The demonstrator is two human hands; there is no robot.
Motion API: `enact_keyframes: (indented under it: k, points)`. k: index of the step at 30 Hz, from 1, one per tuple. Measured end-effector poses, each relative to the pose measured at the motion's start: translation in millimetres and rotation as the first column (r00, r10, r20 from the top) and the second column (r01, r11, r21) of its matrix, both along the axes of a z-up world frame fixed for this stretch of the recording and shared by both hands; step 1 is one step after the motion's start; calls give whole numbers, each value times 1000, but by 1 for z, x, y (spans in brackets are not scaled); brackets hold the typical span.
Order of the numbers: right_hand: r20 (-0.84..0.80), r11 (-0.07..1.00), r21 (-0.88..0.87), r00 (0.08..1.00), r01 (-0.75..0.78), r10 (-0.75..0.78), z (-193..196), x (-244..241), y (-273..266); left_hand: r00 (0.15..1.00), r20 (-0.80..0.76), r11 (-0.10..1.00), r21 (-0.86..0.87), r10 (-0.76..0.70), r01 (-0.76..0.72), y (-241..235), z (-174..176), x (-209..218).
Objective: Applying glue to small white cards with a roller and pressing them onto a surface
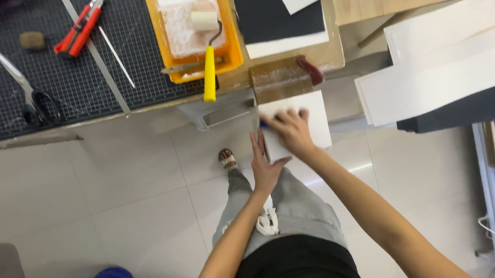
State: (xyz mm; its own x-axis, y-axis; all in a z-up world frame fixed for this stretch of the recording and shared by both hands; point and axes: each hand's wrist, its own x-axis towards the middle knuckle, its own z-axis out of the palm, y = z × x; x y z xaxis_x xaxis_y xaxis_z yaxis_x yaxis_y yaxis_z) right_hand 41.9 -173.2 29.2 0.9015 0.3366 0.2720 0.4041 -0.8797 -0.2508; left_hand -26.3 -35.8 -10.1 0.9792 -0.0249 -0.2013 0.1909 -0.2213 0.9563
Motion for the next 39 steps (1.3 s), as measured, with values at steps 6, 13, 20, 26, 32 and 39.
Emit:
enact_keyframes:
  k: [6, 13, 20, 26, 32, 39]
  points:
    - [-77, 1000, -25, 997, -6, 4, 2, -52, -5, 999, 14, 995, -88, -36, 37, 2, 7, -5]
    - [73, 991, -21, 988, 135, -134, -2, 13, 12, 998, -19, 996, -69, -53, 52, 1, -1, 0]
    - [9, 999, -46, 1000, -24, 24, -4, -34, -1, 995, -50, 996, -11, -90, 90, 6, 15, 4]
    - [147, 977, -18, 967, 214, -209, 14, 9, 24, 990, -89, 993, -58, -105, 100, 8, 14, 1]
    - [132, 648, -151, 665, 747, -735, -11, -18, -41, 992, -30, 991, -54, -121, 120, 12, 18, 0]
    - [88, 747, -113, 755, 656, -650, -11, -8, 36, 990, -6, 989, -46, -139, 139, 5, 8, 0]
